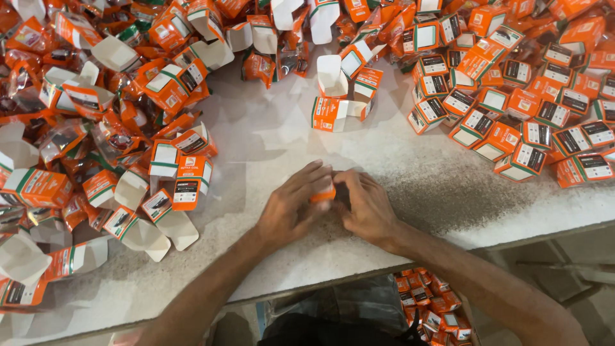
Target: The person picks up small orange and white product boxes from a large pile on the table, opens a box, places a small packaged item inside, closes it, and sets the finished box back onto the table, repeating this packing cycle throughout the episode.
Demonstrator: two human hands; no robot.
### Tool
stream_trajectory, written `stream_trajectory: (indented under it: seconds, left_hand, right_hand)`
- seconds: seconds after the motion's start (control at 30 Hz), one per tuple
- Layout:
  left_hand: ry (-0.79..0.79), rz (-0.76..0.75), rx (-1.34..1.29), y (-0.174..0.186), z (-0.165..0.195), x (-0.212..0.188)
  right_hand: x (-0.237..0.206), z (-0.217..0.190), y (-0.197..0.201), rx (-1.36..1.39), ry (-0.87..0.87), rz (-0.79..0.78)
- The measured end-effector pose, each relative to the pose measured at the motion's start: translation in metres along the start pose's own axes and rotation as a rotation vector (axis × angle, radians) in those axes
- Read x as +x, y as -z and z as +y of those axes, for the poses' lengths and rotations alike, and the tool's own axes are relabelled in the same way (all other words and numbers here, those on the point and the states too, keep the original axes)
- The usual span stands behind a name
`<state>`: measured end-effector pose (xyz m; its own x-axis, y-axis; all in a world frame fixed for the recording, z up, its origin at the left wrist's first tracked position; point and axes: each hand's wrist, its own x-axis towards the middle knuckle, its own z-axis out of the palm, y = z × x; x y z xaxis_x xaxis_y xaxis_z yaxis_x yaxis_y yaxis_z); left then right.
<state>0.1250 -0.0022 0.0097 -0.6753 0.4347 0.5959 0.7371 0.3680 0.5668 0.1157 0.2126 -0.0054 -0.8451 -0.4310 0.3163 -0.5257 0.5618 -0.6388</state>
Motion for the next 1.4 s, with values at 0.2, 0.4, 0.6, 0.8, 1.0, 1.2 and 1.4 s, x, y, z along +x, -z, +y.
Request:
stream_trajectory:
  seconds: [0.2,0.4,0.6,0.8,1.0,1.2,1.4]
  left_hand:
    - [0.102,-0.026,-0.067,0.002,0.002,-0.006]
    - [0.307,0.048,-0.358,-0.008,-0.003,-0.010]
    - [0.122,0.001,-0.204,-0.006,-0.006,-0.013]
    - [-0.091,-0.177,0.259,-0.002,0.001,-0.017]
    - [-0.040,-0.147,0.333,-0.001,-0.013,-0.015]
    - [0.024,-0.052,0.520,-0.015,-0.063,0.057]
    - [0.328,-0.165,0.262,-0.035,-0.067,0.078]
  right_hand:
    - [-0.005,0.004,-0.005,0.031,-0.009,0.023]
    - [-0.003,0.003,-0.003,0.019,-0.005,0.007]
    - [-0.006,0.001,-0.004,0.022,0.007,0.000]
    - [-0.007,-0.003,-0.005,0.097,0.153,0.007]
    - [0.002,-0.005,0.021,-0.244,0.027,0.149]
    - [0.000,-0.001,0.023,-0.330,0.107,0.314]
    - [0.008,0.020,0.000,0.527,-0.123,0.200]
